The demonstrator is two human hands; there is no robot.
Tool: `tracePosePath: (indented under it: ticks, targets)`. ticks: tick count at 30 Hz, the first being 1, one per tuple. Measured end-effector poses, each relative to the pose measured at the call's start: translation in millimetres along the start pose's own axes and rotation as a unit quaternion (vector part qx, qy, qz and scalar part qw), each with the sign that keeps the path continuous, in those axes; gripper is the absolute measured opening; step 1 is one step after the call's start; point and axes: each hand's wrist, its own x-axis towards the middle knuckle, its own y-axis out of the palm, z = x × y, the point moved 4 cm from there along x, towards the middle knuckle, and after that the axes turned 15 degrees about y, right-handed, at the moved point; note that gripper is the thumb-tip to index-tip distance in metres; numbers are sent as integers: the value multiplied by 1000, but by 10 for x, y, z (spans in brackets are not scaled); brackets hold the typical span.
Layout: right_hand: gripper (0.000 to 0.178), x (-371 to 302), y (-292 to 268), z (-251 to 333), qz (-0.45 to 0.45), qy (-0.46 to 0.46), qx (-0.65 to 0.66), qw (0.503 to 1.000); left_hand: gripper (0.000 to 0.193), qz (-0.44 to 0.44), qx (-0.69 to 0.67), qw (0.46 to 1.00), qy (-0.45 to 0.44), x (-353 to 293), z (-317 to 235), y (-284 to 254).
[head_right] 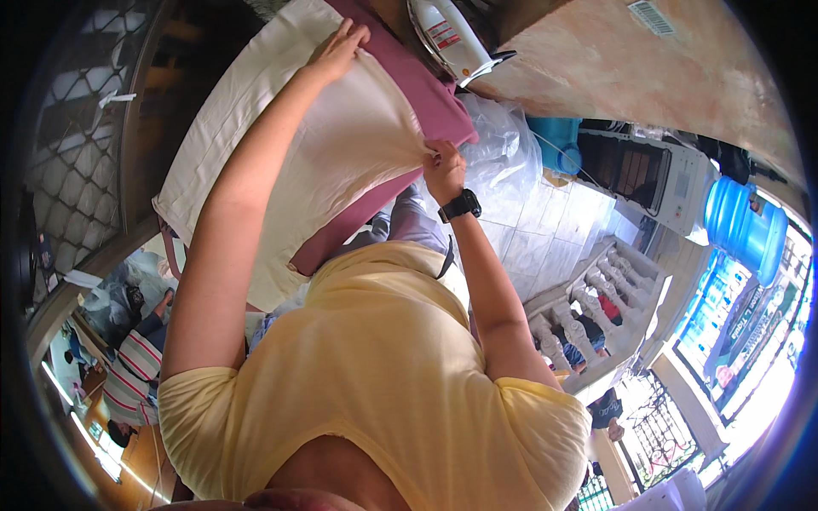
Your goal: The person irons a shirt on a padded board, flipping and smoothing the fabric by hand before pressing it with the iron.
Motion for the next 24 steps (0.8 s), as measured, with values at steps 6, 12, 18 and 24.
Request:
tracePosePath:
  ticks: [6, 12, 18, 24]
  targets:
    - [14, 112, -135, 142, -31, -11, -24, 999, 22, -76, 13, 996, 36, 110, 72, -67]
    - [16, 341, -301, -82, -25, 69, -50, 996, 37, -341, 28, 938, 57, -293, -446, 126]
    - [23, 571, -157, 230, -91, -64, -163, 980, 47, -231, 58, 967, 87, -830, -1083, 556]
    - [29, 844, 915, 1342, 77, -287, -72, 952, 51, -115, 113, 976, 144, -1423, -1510, 880]
